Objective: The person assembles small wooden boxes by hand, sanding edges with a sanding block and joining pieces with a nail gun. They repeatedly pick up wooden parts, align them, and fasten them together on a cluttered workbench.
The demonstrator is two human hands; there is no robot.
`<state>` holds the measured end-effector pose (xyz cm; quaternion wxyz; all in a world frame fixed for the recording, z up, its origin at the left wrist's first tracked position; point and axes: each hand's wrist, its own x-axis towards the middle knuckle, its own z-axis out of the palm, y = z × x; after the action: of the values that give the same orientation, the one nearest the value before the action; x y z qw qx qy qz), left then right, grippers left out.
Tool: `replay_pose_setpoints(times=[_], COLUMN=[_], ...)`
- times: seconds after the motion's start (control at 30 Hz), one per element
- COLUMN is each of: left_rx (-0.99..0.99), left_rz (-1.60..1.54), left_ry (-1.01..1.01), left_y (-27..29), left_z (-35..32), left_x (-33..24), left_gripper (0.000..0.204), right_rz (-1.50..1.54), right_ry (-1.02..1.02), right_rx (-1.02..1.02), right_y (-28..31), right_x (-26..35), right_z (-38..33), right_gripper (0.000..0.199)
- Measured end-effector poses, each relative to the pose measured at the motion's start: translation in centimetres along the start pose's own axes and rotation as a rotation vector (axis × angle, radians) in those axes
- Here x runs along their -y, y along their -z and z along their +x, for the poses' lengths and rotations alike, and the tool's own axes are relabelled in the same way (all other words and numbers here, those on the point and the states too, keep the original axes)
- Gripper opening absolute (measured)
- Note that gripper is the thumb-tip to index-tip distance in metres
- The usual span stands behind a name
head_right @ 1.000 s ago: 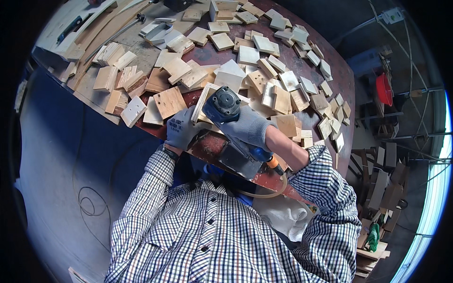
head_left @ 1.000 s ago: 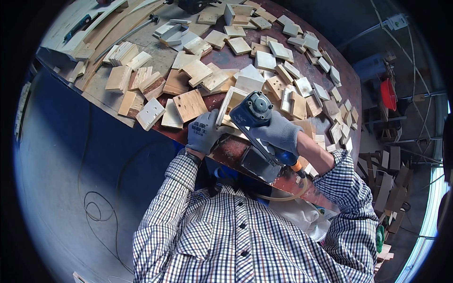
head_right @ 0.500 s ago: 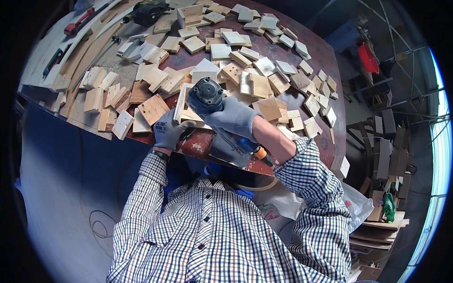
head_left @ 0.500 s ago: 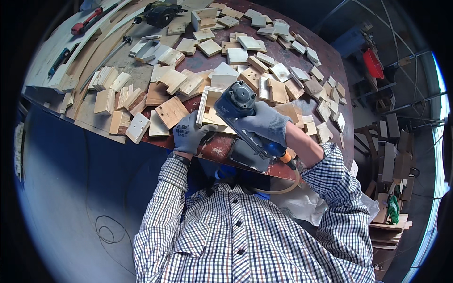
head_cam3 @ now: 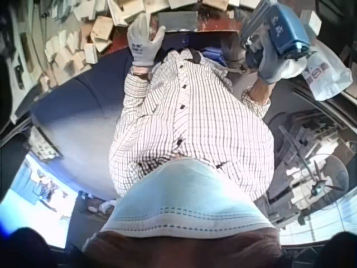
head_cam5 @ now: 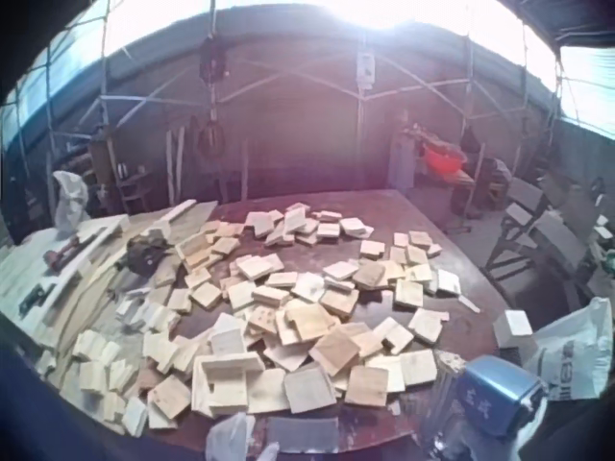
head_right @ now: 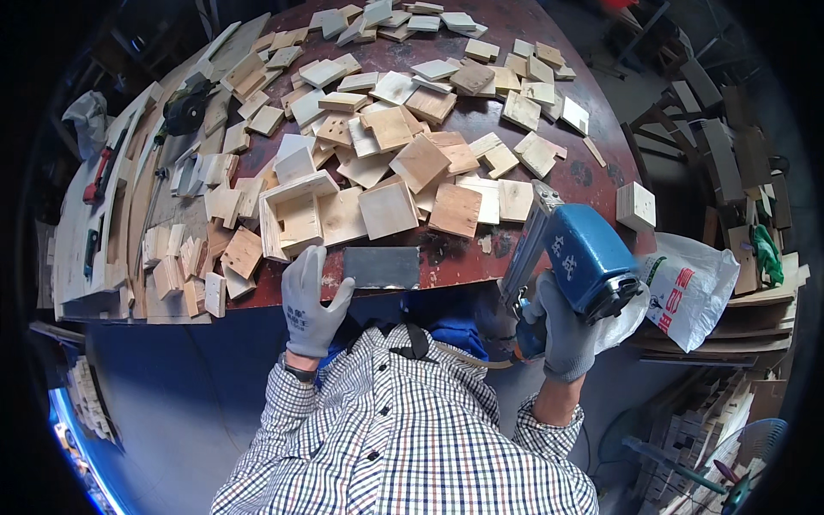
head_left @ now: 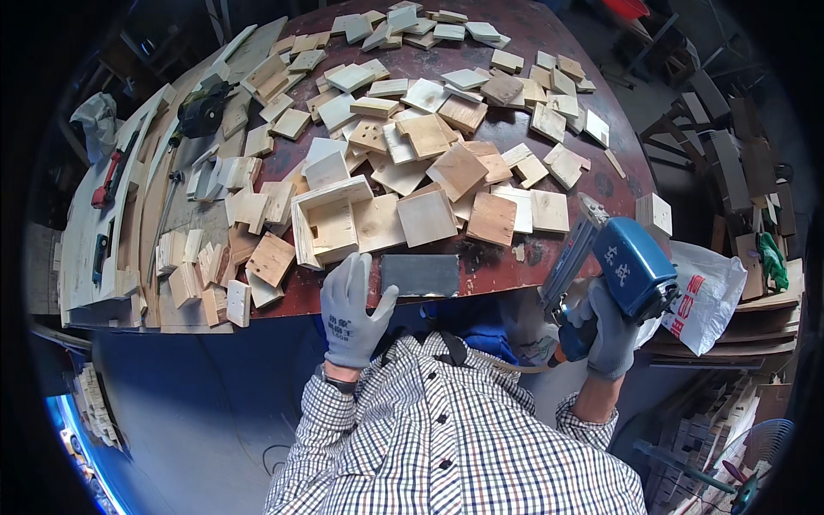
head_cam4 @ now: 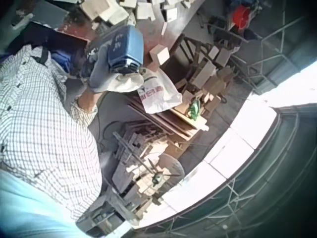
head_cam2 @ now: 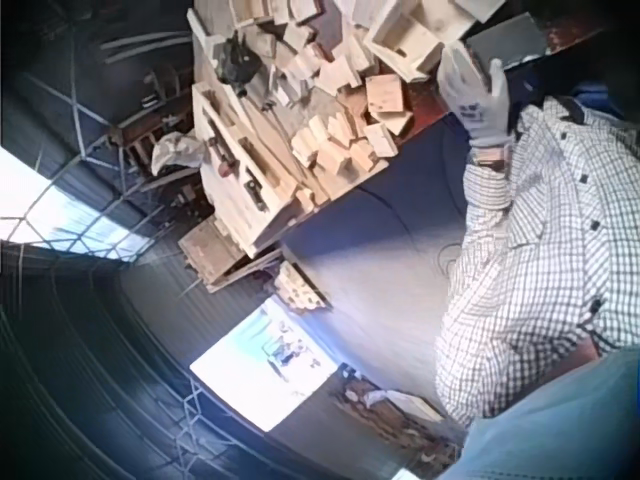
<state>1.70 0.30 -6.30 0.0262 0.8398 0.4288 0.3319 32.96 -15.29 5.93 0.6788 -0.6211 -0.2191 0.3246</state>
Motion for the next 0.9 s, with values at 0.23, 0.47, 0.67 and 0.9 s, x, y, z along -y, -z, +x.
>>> replay_pose_setpoints(times=[0.23,0.47,0.67,0.9], left_rx=[0.410,0.415,0.302,0.676], left_rz=[0.102,-0.062,-0.097,-0.039], left_ry=[-0.213,-0.145,-0.019,-0.196], left_y=[-7.5,-9.2,-3.1,-2.4], left_z=[11.3,12.3,11.9,8.8], left_x=[-1.6,-0.6,-0.6,-4.9], left_gripper=[0.095,0.095,0.096,0.094], right_rz=[-0.043,-0.034,-0.059,-0.138], right_ry=[-0.036,-0.019,-0.024,-0.043], right_rx=[-0.037,-0.044,-0.042,0.000], right_y=[2.3,2.6,2.7,1.9], right_x=[-0.6,-1.0,-1.1,-1.1], right_z=[-1.1,-1.2,-0.2,0.6], right_gripper=[0.015,0.021,0.021,0.019])
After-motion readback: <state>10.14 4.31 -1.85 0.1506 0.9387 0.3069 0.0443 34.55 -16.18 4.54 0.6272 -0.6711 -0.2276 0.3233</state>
